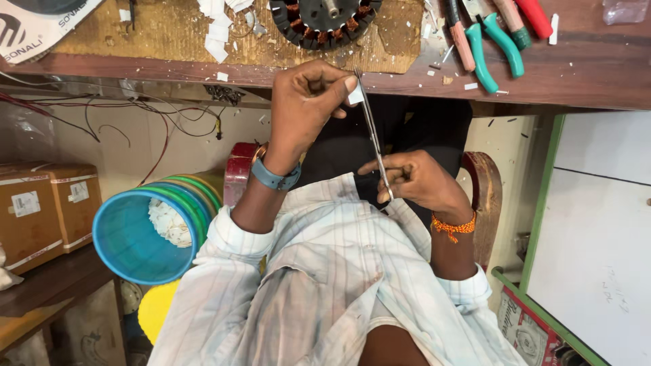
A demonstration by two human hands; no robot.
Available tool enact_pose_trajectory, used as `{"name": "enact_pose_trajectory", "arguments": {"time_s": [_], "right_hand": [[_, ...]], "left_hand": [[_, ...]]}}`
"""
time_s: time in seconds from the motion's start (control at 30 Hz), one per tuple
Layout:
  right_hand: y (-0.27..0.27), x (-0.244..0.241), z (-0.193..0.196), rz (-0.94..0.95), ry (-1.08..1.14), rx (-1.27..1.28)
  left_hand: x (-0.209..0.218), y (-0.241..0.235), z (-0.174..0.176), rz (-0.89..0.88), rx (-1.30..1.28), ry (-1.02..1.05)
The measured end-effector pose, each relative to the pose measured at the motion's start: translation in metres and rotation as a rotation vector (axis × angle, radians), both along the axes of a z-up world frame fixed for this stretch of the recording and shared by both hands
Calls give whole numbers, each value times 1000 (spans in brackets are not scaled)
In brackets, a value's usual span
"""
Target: The person assembles a motor stator by cutting small white insulating pieces with scissors and inserting them into slots between copper windings. They use a screwdriver to press the pieces into place and repeat the process for multiple slots.
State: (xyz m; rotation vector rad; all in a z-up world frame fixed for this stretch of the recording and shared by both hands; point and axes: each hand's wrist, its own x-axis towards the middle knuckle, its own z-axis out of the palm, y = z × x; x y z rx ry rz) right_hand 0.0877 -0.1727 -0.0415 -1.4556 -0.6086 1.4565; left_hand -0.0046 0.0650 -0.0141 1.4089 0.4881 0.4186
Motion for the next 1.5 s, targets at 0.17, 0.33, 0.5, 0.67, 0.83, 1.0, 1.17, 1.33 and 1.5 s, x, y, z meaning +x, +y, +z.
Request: {"name": "enact_pose_trajectory", "arguments": {"time_s": [0.17,0.33,0.5,0.67,0.83,1.0,1.17,1.33,1.5], "right_hand": [[-5,0,-5,-7,-59,-3],[-6,-5,16,-341,-334,219],[21,3,43,-745,-274,552],[31,1,65,-768,-365,493],[28,5,67,-766,-406,434],[10,14,60,-645,-347,401],[-1,24,50,-232,-233,128],[-3,14,28,140,-216,169],[0,11,23,107,-135,-10]], "left_hand": [[1,0,-3,8,-28,-23],[-2,-8,5,14,-182,-160],[1,-41,9,-129,-381,-227],[-5,-61,11,-163,-236,-145],[-5,-67,18,-84,75,-81],[-2,-60,24,-21,294,-148],[2,-33,27,-23,127,-183],[1,-20,20,-41,39,-127],[-4,-15,21,-46,145,-242]]}}
